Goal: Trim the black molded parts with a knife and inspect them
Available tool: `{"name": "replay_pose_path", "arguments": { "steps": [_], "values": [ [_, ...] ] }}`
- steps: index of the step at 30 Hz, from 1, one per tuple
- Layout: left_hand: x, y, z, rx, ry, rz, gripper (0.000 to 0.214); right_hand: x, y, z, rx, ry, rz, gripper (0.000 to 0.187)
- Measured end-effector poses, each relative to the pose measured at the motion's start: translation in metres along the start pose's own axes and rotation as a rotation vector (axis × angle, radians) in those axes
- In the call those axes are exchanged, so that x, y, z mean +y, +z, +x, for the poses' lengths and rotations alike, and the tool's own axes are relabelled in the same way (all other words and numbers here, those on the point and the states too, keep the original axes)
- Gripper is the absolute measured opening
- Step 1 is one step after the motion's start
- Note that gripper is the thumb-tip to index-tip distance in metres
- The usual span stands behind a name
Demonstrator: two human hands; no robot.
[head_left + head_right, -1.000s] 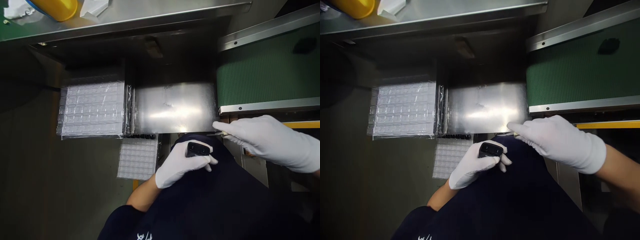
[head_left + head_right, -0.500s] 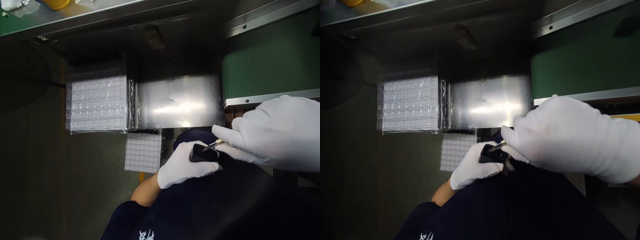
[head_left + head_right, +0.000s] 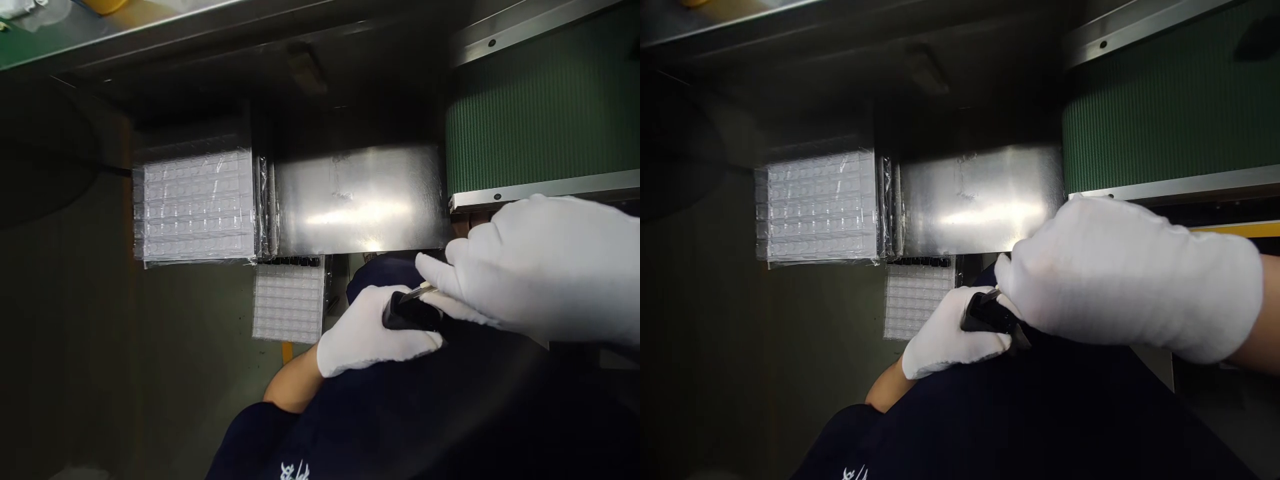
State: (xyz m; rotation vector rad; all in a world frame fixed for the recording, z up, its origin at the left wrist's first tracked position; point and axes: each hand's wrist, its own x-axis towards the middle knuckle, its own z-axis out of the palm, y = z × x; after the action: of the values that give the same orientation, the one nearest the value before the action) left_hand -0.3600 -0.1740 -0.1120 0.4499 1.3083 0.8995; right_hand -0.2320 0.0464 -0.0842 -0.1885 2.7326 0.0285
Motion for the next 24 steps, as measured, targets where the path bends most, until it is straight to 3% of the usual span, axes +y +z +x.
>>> {"name": "replay_pose_path", "arguments": {
  "steps": [3, 9, 14, 24],
  "values": [
    [0.003, 0.001, 0.000, 0.012, 0.002, -0.007, 0.022, -0.006, -0.022, 0.010, -0.036, -0.096, 0.093, 0.054],
    [0.001, 0.005, -0.001, 0.026, -0.016, -0.002, 0.012, -0.003, -0.014, 0.010, -0.057, -0.094, 0.125, 0.057],
    [-0.001, 0.007, -0.001, 0.049, -0.029, 0.021, 0.017, -0.003, -0.016, 0.012, -0.057, -0.080, 0.203, 0.054],
    [-0.003, 0.005, -0.002, -0.044, -0.066, 0.055, 0.022, -0.003, 0.048, 0.008, 0.145, 0.255, 0.141, 0.041]
  ]
}}
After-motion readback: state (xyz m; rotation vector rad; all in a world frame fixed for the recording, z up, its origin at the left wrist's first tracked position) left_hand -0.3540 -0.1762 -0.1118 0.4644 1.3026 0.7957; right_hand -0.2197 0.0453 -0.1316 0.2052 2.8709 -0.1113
